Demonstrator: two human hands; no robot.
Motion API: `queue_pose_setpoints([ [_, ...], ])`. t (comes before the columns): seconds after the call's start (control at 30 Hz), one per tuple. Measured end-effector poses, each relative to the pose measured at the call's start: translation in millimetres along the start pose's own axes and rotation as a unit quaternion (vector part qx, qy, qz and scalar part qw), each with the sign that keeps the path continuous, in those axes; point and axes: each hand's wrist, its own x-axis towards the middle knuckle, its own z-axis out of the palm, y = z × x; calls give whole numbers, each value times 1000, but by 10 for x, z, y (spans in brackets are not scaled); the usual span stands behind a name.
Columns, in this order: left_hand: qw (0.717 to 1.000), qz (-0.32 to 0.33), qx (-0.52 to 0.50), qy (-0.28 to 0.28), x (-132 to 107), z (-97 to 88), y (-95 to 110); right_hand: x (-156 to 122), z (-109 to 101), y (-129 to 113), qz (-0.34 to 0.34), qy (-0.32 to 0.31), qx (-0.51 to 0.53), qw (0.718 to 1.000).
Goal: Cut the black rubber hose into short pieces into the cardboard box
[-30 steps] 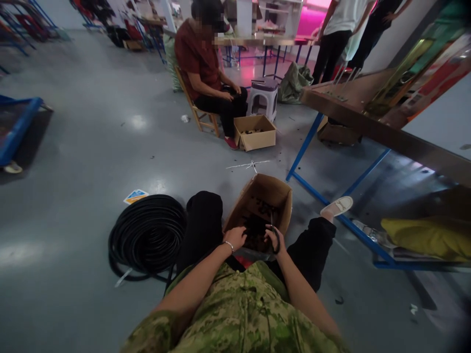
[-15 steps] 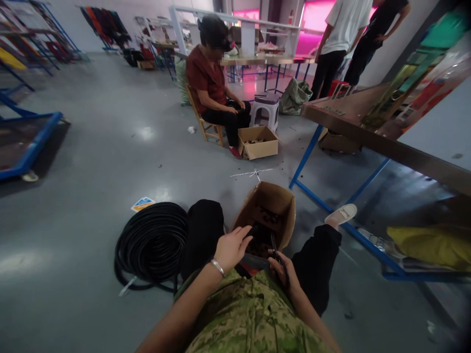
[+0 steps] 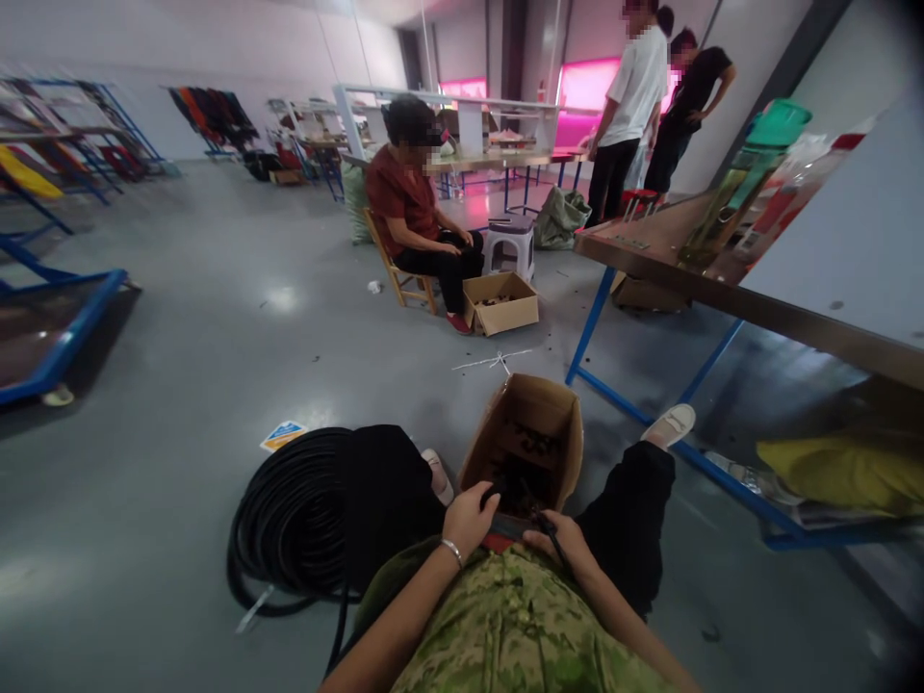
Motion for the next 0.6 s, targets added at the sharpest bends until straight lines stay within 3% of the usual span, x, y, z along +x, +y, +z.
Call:
queue_pose_setpoints([
  [0.1,988,-74,-131,-32,41,28,28,16,46,-208,-48,39,0,998],
  [0.2,936,-135,-318,-73,41,19,128,10,120,-463,-86,28,-35,995],
  [0.3,887,-123,-430,-111,-9,-3,234,-21,175,-614,-110,8,-66,992],
  [0.43,869,-132,-453,-147,-46,63,283,-50,185,-627,-93,18,-188,978],
  [0.53,883,-159,-427,-115,-20,189,264,-45,182,-604,-94,21,-251,963],
  [0.6,888,-171,-417,-94,-1,263,234,-39,176,-590,-91,37,-221,970],
])
